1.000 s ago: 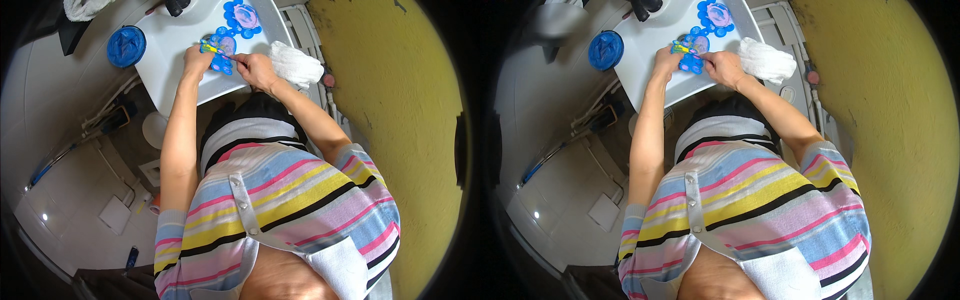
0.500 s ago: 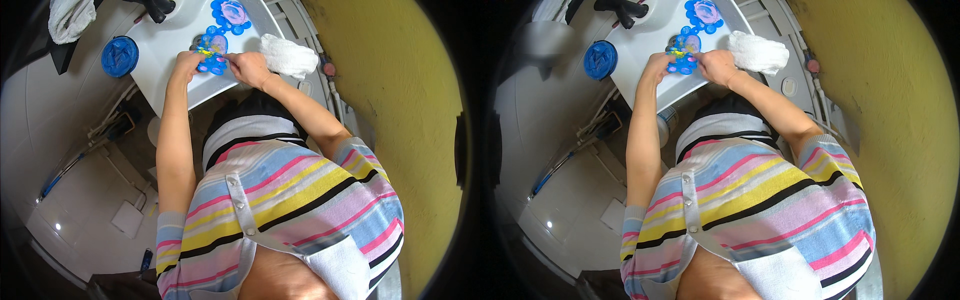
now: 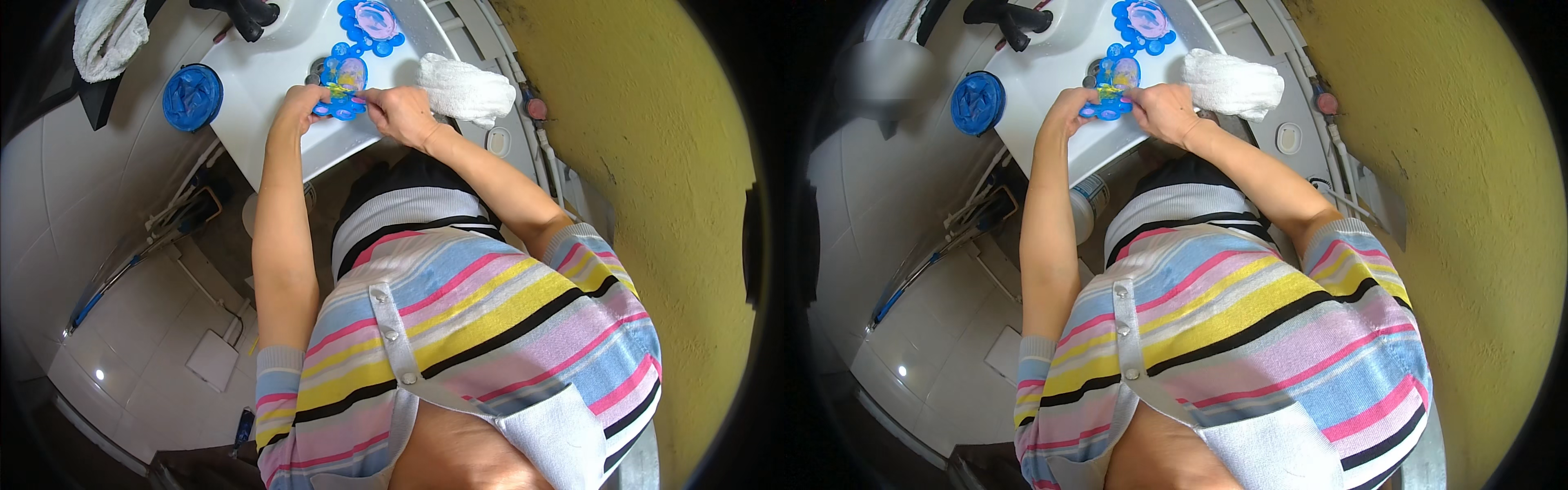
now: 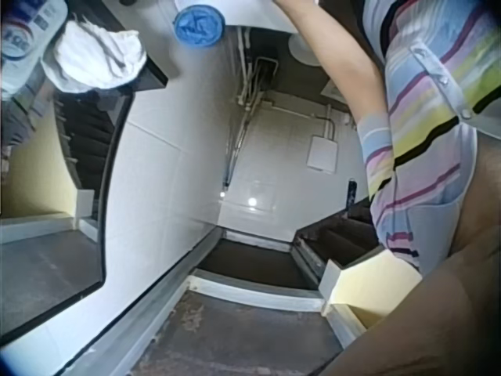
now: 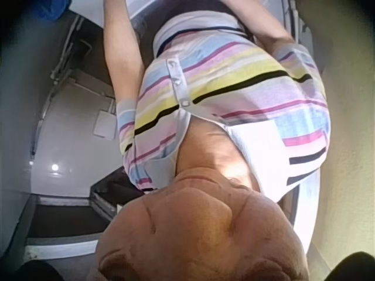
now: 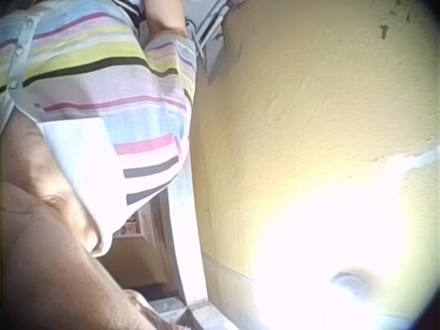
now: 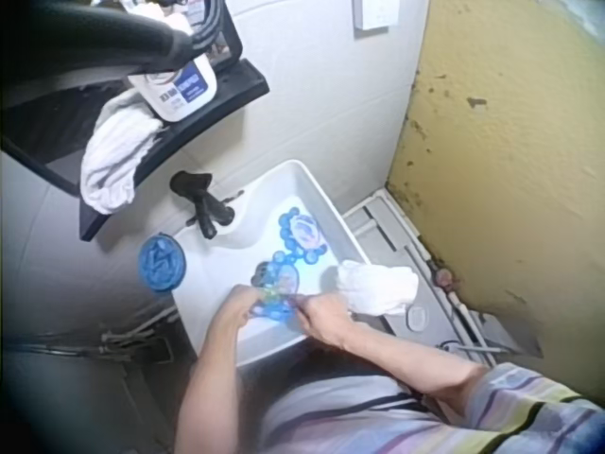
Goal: The person washes a blue plastic container and a blue flower-shaped toy in a white sink. They rinse the items under running water, scrub the container with a brush, and then use a toothbrush to clean the small crevices of the toy.
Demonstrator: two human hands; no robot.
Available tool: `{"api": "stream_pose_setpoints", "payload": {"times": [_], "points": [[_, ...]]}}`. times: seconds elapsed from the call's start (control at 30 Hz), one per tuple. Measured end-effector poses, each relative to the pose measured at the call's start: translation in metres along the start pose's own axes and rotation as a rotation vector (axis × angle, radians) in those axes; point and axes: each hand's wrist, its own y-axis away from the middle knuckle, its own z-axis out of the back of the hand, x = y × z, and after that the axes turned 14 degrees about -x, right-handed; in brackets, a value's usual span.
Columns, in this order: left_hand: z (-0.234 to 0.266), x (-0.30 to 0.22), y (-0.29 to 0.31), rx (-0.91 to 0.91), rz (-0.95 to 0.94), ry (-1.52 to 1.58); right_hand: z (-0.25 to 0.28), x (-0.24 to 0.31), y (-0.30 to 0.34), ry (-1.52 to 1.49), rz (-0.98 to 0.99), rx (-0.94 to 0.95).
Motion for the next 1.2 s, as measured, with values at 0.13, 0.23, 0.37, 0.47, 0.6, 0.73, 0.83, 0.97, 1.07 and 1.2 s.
{"api": "stream_pose_setpoints", "payload": {"times": [0.13, 0.23, 0.37, 0.47, 0.6, 0.73, 0.83, 0.97, 1.07, 1.2], "points": [[0.000, -0.003, 0.004, 0.001, -0.006, -0.024, -0.007, -0.006, -0.003, 0.028, -0.012, 0.041], [-0.002, -0.004, 0.006, -0.065, -0.036, -0.080, -0.001, -0.001, -0.002, 0.059, -0.037, 0.036], [-0.002, -0.006, 0.008, -0.083, -0.063, -0.118, -0.004, -0.001, 0.000, -0.029, -0.024, 0.016], [-0.003, -0.006, 0.010, -0.079, -0.086, -0.154, -0.008, -0.003, -0.002, 0.043, -0.036, 0.042], [-0.002, -0.002, 0.003, -0.082, -0.067, -0.138, -0.004, 0.003, 0.000, 0.049, -0.050, 0.013], [-0.003, -0.003, 0.004, -0.072, -0.045, -0.094, -0.007, 0.000, 0.004, -0.067, -0.043, -0.011], [-0.002, -0.003, 0.007, -0.099, -0.073, -0.128, -0.007, -0.004, -0.001, 0.049, -0.042, 0.031], [-0.002, -0.006, 0.013, -0.113, -0.093, -0.141, -0.003, 0.003, 0.002, 0.028, -0.035, 0.002], [0.001, -0.007, 0.015, -0.114, -0.105, -0.145, -0.007, 0.000, 0.002, 0.001, -0.016, 0.024], [0.006, -0.007, 0.015, -0.143, -0.085, -0.100, -0.008, 0.000, -0.001, 0.039, -0.045, -0.005]]}}
